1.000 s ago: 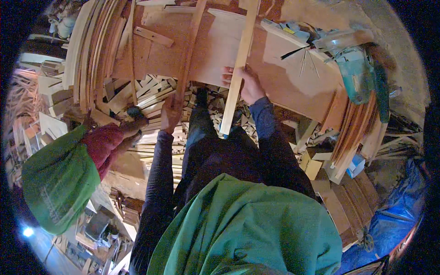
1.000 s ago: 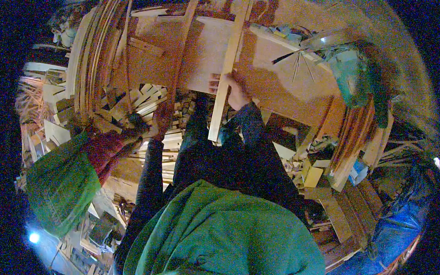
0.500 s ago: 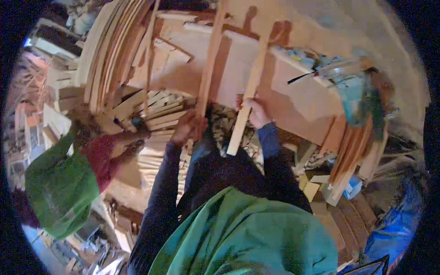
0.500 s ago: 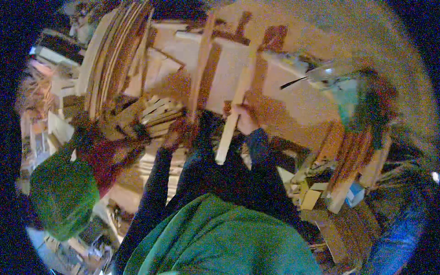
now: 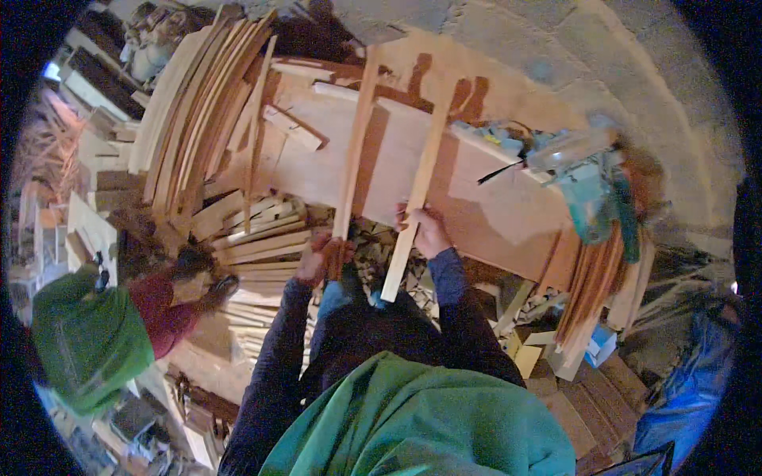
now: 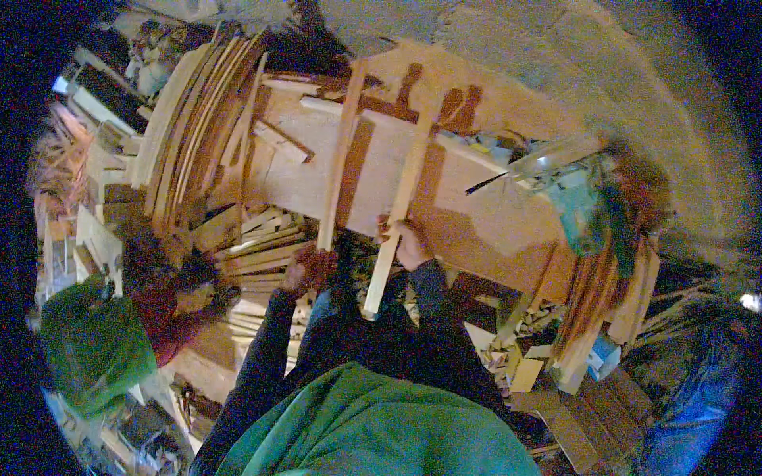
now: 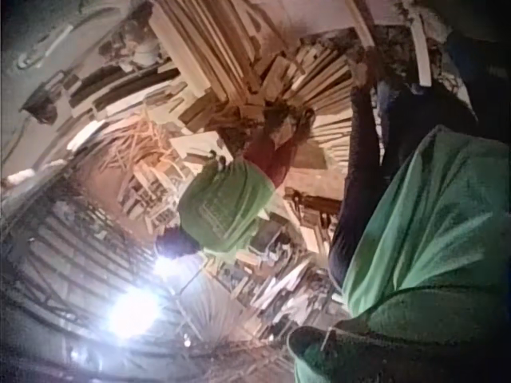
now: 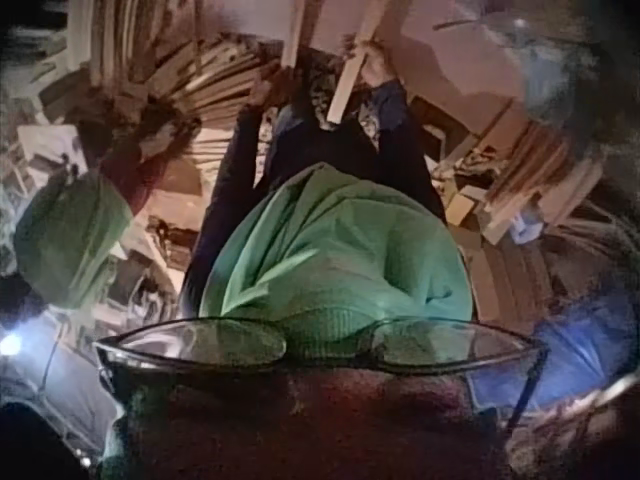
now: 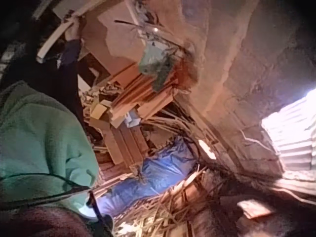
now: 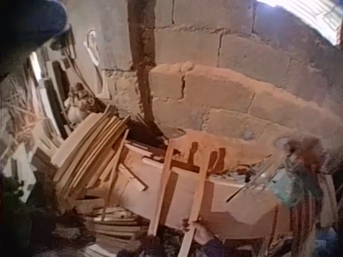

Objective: The recorder sorts through a pile of wood slats and uses a handheld power saw to cut pieces on a wooden board.

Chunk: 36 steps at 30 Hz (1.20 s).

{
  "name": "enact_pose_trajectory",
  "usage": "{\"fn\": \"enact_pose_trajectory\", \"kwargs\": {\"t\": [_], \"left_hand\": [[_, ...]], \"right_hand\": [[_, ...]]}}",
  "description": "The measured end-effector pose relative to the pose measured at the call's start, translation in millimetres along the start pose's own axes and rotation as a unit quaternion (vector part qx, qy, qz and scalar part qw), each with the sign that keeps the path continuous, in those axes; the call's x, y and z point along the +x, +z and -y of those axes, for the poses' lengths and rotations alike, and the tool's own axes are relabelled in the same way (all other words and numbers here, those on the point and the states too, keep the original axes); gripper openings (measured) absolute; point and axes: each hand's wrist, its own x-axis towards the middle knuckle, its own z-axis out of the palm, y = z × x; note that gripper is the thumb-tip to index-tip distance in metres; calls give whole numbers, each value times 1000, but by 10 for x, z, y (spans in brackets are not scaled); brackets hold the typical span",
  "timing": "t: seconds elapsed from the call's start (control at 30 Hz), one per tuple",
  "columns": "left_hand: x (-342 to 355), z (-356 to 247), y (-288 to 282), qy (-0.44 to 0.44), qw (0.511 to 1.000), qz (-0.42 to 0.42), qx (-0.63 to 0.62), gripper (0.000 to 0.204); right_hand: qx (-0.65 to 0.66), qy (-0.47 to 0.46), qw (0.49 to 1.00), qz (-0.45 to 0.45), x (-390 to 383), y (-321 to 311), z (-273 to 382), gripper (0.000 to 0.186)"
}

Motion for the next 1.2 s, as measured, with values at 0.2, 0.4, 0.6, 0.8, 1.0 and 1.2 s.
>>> {"fn": "enact_pose_trajectory", "kwargs": {"t": [0.2,0.4,0.6,0.8,1.0,1.2], "left_hand": [[1,-80,126,-62,997,35,-4,37],[-99,-90,146,-99,968,82,-215,39],[-108,-173,285,-64,975,84,-195,38],[-113,-239,280,-133,984,55,-102,19],[-41,-152,204,-121,980,39,-151,33],[-10,-53,111,-94,983,106,-119,45]], "right_hand": [[142,51,988,26,54,-75,-31,40],[89,51,993,50,61,-92,-18,39],[96,37,994,36,78,-107,-37,40],[85,46,995,-27,122,-171,-75,34],[89,43,995,-20,73,-59,-20,31],[69,45,996,-21,26,38,11,31]]}}
